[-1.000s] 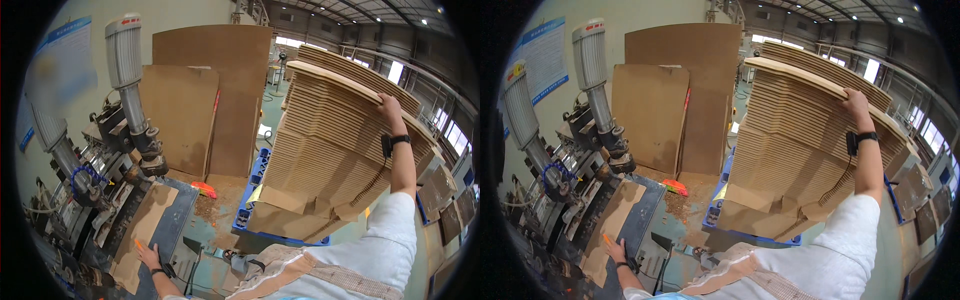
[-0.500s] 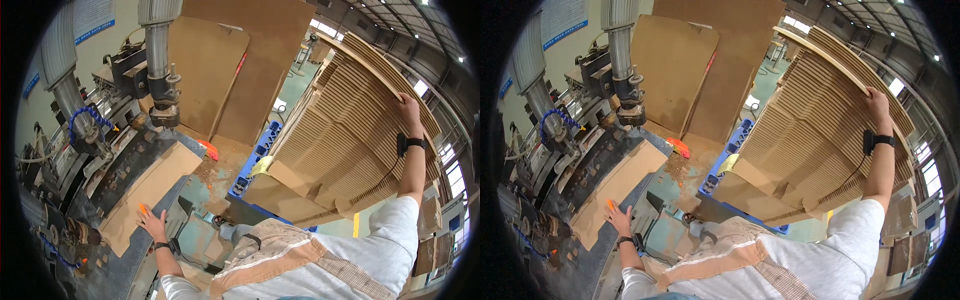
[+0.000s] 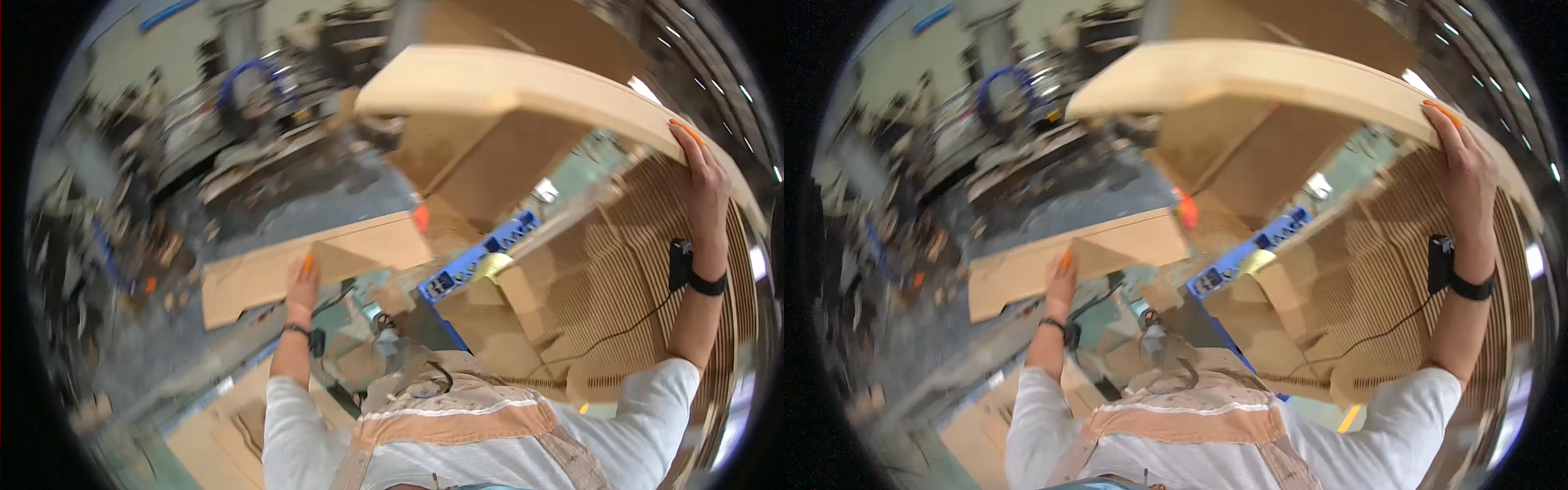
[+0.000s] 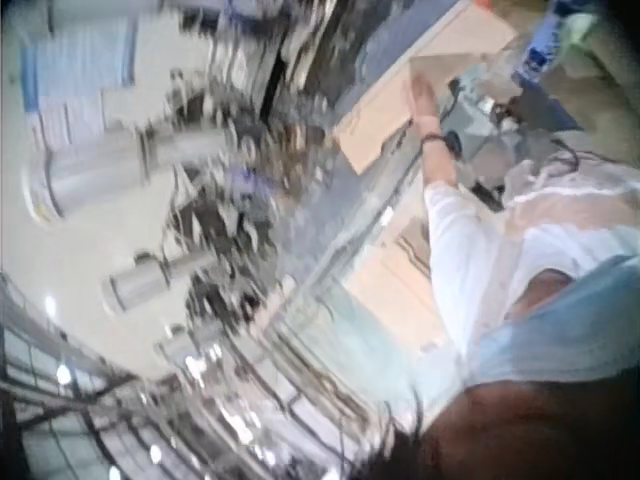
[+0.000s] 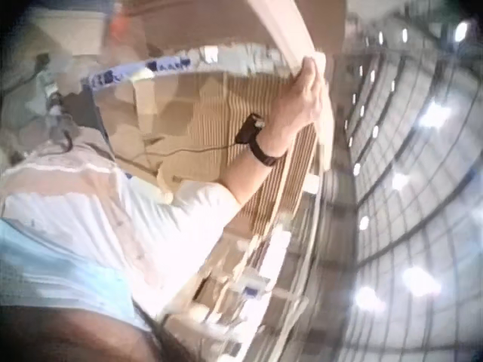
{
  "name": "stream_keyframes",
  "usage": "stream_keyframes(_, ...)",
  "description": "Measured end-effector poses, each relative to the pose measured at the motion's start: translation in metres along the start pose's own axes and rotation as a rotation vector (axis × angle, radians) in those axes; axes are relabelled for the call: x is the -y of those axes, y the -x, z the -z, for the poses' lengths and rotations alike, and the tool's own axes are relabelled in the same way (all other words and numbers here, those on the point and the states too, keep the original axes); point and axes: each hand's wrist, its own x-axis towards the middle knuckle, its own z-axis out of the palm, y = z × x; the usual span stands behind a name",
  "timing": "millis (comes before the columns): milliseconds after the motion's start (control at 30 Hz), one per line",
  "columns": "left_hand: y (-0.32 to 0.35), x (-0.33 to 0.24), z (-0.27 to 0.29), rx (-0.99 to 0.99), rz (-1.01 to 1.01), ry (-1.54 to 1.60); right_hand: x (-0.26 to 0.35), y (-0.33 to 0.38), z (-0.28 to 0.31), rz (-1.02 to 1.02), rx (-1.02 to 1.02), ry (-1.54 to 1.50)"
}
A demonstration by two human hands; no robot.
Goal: Operating an industrial woodworking machine to process wooden pieces and stacking them for storage.
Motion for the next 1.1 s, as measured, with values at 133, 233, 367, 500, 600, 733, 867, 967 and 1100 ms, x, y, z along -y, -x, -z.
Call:
stream_keyframes(133, 0.041, -0.049, 0.035, 0.081, 0.005, 0.025, 0.123, -0.086, -0.055, 0.283, 0.243, -0.383)
stream_keyframes(233, 0.084, -0.089, 0.085, 0.142, -0.057, -0.004, 0.231, -0.096, -0.128, 0.469, 0.429, -0.545)
stream_keyframes(367, 0.153, -0.107, 0.139, 0.322, -0.131, -0.014, 0.368, -0.033, -0.284, 0.503, 0.191, -0.755)
stream_keyframes(500, 0.243, -0.098, 0.15, 0.731, 0.278, 0.166, 0.483, 0.016, -0.328, 0.357, 0.354, -0.896)
stream_keyframes(600, 0.321, -0.092, 0.135, 0.772, 0.464, 0.293, 0.554, 0.033, -0.362, 0.345, 0.026, -1.045)
stream_keyframes(733, 0.384, -0.107, 0.122, 0.713, 0.718, 0.322, 0.587, 0.016, -0.396, 0.466, 0.26, -1.26)
stream_keyframes(867, 0.433, -0.126, 0.111, 0.477, 1.05, 0.24, 0.614, -0.018, -0.421, 0.557, 0.337, -1.175)
stream_keyframes(967, 0.475, -0.139, 0.111, 0.349, 1.273, 0.086, 0.635, -0.031, -0.413, 0.588, 0.352, -1.217)
stream_keyframes(1100, 0.556, -0.155, 0.115, 0.159, 1.313, -0.2, 0.653, -0.032, -0.397, 0.592, 0.335, -1.261)
